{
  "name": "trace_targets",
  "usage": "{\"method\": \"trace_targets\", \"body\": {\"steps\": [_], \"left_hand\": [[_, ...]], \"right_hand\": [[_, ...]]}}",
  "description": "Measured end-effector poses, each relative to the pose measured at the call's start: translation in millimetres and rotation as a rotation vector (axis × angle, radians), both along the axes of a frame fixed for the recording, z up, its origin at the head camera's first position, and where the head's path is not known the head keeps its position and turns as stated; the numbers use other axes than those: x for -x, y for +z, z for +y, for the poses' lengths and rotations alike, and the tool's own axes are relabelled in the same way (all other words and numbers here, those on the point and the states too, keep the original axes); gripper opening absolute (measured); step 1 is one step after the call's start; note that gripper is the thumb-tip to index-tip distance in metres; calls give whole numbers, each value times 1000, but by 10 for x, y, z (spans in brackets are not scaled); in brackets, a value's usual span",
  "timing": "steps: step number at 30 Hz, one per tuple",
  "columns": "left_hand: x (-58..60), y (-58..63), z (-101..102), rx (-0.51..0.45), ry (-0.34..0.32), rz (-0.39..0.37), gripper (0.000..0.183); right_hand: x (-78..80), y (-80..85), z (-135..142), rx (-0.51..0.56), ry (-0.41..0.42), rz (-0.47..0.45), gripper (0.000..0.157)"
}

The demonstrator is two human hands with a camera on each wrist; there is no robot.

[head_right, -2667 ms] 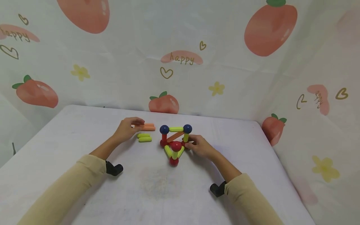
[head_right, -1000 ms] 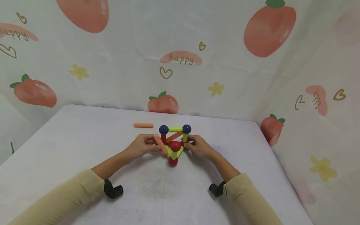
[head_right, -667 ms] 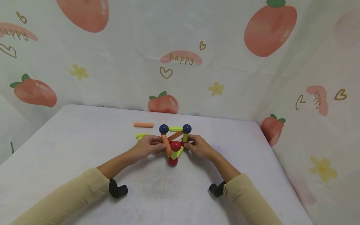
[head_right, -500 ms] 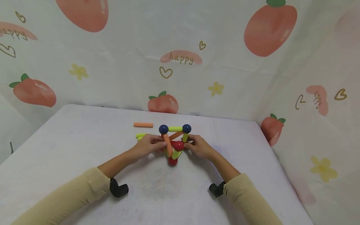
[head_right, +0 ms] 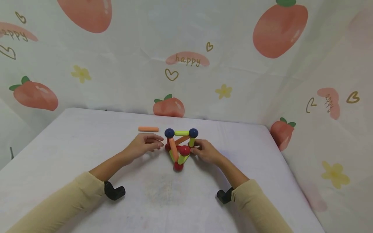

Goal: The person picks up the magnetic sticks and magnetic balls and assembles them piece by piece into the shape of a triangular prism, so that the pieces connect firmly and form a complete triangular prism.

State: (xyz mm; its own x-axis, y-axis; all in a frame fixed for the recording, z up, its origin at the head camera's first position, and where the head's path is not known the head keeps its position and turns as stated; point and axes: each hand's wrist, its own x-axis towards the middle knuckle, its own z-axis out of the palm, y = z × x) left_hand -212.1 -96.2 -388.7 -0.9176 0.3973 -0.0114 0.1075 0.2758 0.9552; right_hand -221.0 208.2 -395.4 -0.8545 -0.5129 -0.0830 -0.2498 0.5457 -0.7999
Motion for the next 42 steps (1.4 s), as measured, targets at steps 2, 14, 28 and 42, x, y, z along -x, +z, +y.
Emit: {"method": "trace_targets", "body": {"steps": [2,14,28,42], "left_hand": [[26,5,-110,7,46,18,37],[103,-46,-430,196,118,68,36],[179,-160,-369,398,87,187,31],[-187,70,118,-228,217,-138,64]], "right_hand": [[0,-1,-3,-3,-6,3,35],[-17,16,-20,11,-8,-18,37],[4,4,-9,-34,-27,-11,37],[-1,13,-22,-30,-34,-21,36]]}}
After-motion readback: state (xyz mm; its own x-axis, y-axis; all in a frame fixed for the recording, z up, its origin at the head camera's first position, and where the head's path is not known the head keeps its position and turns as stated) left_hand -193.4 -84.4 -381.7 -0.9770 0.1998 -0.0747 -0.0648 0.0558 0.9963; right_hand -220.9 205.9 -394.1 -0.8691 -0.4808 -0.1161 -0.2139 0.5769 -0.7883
